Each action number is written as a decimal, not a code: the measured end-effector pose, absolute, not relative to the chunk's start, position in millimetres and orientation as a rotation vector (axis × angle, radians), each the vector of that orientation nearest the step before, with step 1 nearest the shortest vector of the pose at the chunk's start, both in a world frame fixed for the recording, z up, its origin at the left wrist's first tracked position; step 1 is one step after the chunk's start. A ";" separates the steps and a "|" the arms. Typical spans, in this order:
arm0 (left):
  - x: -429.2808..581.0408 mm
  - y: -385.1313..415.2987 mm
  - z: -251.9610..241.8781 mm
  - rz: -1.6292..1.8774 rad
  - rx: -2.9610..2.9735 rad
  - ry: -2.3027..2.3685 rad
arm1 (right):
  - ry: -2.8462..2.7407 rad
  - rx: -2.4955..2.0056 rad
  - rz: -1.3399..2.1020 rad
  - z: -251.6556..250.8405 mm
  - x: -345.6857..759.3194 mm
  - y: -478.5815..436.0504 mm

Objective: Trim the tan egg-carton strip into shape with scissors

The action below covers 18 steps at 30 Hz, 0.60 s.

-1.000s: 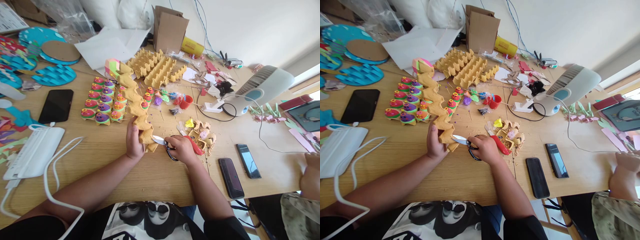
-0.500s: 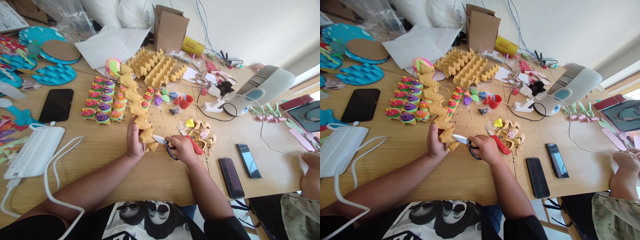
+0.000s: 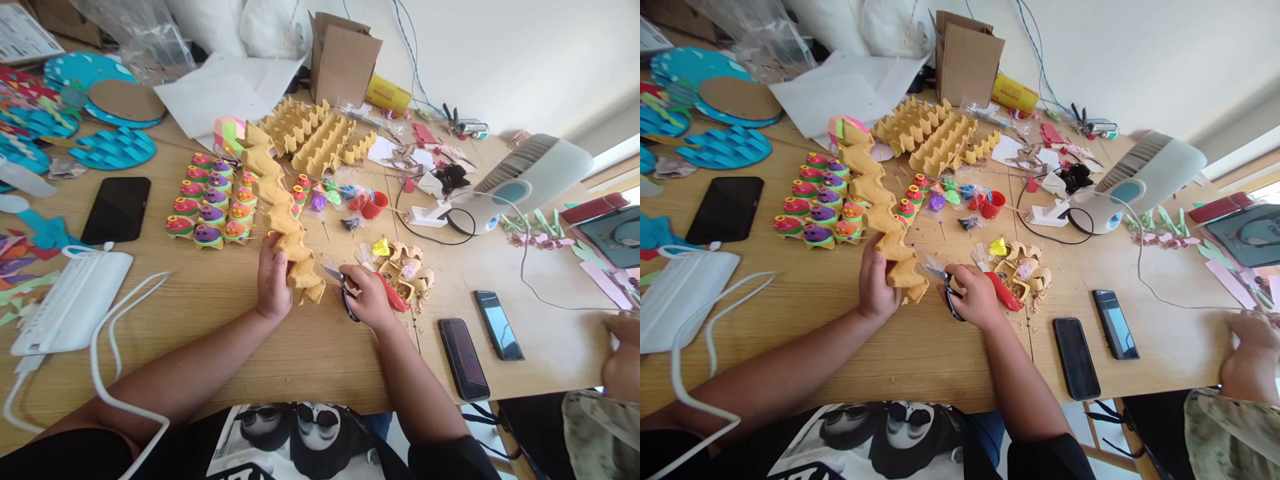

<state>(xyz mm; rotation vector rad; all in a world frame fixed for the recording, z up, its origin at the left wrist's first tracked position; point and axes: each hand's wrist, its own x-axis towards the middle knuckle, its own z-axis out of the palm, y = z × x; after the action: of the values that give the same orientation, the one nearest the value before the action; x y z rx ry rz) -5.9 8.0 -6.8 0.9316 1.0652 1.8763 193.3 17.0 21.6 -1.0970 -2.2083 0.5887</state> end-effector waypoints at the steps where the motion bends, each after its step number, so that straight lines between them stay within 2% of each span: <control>1: -5.9 8.2 -8.5 1.876 0.931 1.055 | -2.241 -1.056 0.574 21.6 193.1 17.4; 18: -3.6 7.5 -6.6 1.862 0.814 1.041 | -2.437 -1.023 0.082 15.7 197.1 16.5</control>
<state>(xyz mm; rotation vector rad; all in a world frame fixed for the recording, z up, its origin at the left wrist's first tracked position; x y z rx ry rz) -3.6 7.5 -6.6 0.8144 1.0414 1.8616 197.1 16.5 15.7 -1.0230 -2.4367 0.0820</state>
